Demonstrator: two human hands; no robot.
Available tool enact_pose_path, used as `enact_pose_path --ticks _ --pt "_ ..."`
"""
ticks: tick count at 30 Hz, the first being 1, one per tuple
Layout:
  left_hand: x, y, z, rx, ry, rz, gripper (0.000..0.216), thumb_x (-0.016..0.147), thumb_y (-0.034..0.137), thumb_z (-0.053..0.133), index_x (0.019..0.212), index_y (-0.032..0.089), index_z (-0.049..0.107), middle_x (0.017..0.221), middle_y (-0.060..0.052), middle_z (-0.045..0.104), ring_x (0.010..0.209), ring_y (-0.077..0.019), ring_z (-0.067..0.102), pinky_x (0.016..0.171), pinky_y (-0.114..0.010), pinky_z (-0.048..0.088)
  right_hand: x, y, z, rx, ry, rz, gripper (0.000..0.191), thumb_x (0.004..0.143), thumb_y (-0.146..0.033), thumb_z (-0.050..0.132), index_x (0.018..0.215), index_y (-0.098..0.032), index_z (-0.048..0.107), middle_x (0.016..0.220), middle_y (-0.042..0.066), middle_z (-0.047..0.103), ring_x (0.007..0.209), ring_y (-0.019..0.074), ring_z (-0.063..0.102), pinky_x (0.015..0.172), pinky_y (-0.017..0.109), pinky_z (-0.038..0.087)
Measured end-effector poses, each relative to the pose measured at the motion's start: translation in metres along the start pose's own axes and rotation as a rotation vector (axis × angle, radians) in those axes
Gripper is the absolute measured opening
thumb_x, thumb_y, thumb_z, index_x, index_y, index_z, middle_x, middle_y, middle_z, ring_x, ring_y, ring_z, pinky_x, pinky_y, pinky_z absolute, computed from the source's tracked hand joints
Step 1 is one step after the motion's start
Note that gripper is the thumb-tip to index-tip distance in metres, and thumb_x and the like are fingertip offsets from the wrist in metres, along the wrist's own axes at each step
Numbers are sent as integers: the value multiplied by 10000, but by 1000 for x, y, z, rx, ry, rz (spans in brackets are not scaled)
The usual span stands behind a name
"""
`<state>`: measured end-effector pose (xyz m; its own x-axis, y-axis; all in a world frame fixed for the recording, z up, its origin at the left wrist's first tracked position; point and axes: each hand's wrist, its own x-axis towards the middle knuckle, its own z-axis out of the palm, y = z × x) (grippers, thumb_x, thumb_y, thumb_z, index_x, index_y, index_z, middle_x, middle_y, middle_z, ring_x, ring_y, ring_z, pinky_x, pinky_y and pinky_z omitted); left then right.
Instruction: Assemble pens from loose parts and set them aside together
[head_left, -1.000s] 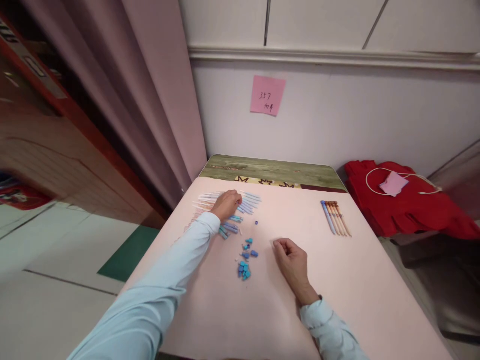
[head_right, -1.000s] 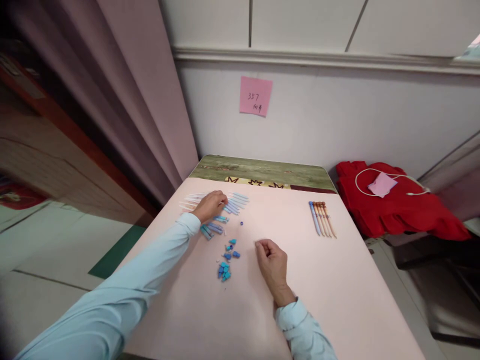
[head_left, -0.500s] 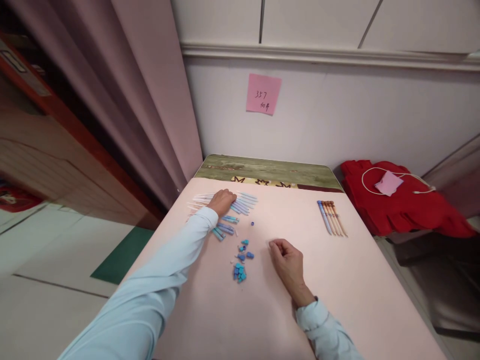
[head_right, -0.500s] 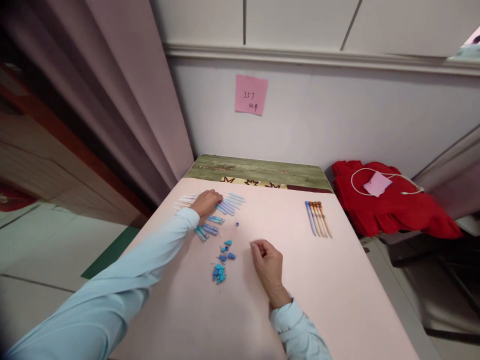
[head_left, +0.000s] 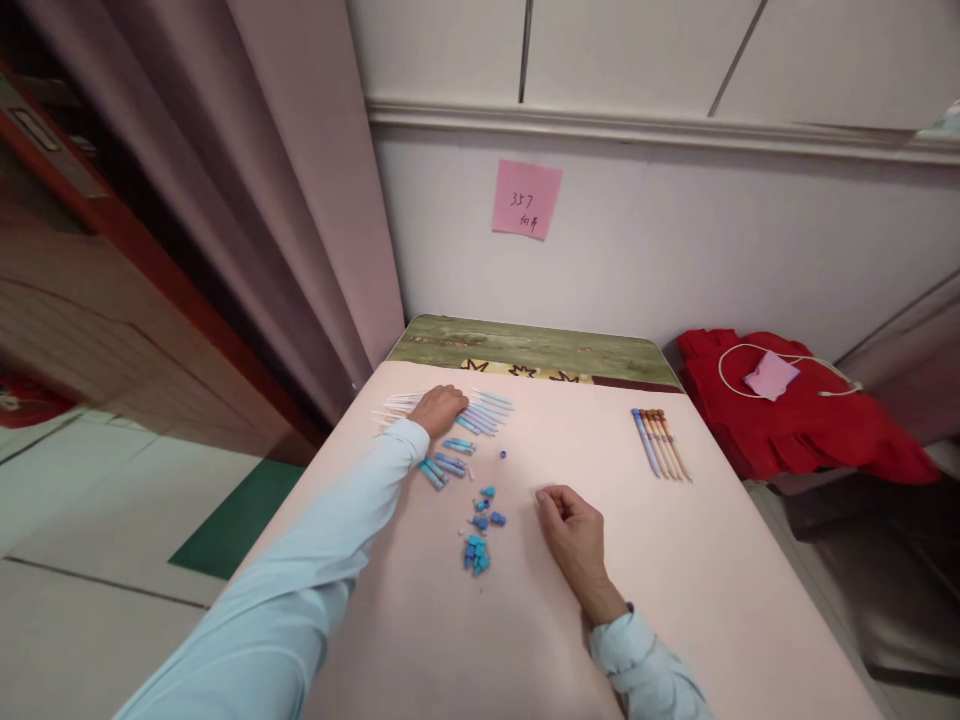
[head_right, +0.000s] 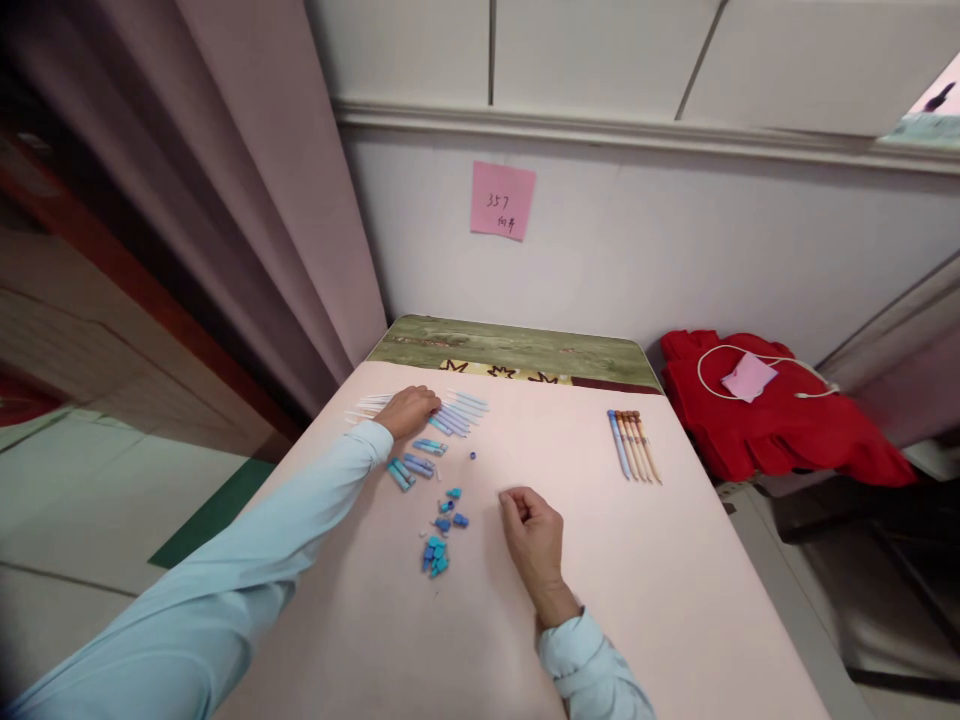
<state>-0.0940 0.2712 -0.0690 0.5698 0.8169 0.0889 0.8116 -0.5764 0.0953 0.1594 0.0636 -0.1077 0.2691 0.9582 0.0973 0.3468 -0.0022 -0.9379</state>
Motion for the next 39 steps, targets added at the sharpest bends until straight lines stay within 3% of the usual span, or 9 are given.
enact_pose_path --ticks 11,18,24,28,33,36,39 --pt "0 6 -17 78 -30 62 227 856 66 485 839 190 674 908 -118 664 922 -238 595 851 -371 405 2 6 2 -6 4 -32 340 869 -477 589 776 -178 722 598 4 607 547 141 499 523 234 411" --pt "-8 10 -54 139 4 117 268 890 43 428 930 189 649 883 -118 640 926 -251 575 896 -391 361 2 7 2 -10 -8 1 328 863 -479 596 787 -187 725 598 -8 609 544 140 492 535 237 404" --pt "-24 35 -83 167 119 189 258 923 58 402 966 192 618 896 -109 601 915 -262 538 873 -395 341 2 7 2 13 9 -9 310 868 -456 595 812 -181 726 617 -3 622 560 137 506 543 236 414" --pt "-31 52 -72 217 102 237 256 937 73 378 966 189 604 872 -106 592 884 -264 530 853 -399 349 14 8 1 -65 44 -41 327 863 -408 595 1059 -169 702 790 24 680 591 137 561 607 256 473" --pt "-33 62 -51 250 55 230 221 935 95 402 968 184 601 893 -110 610 872 -262 546 846 -402 367 37 -1 1 -428 -17 -160 458 852 -324 612 1286 -178 610 1007 85 669 837 205 643 796 324 496" --pt "-37 59 -50 228 74 177 244 920 78 398 984 194 602 899 -110 619 882 -267 558 846 -407 375 47 -11 8 -580 -65 -194 400 898 -316 578 1289 -240 614 1137 91 642 889 209 655 754 307 483" --pt "-50 54 -50 162 119 49 278 880 36 400 957 211 602 909 -109 630 918 -275 572 838 -405 387 52 -17 15 -631 -112 -204 237 914 -297 563 1100 -264 707 1129 56 657 866 192 664 705 287 460"
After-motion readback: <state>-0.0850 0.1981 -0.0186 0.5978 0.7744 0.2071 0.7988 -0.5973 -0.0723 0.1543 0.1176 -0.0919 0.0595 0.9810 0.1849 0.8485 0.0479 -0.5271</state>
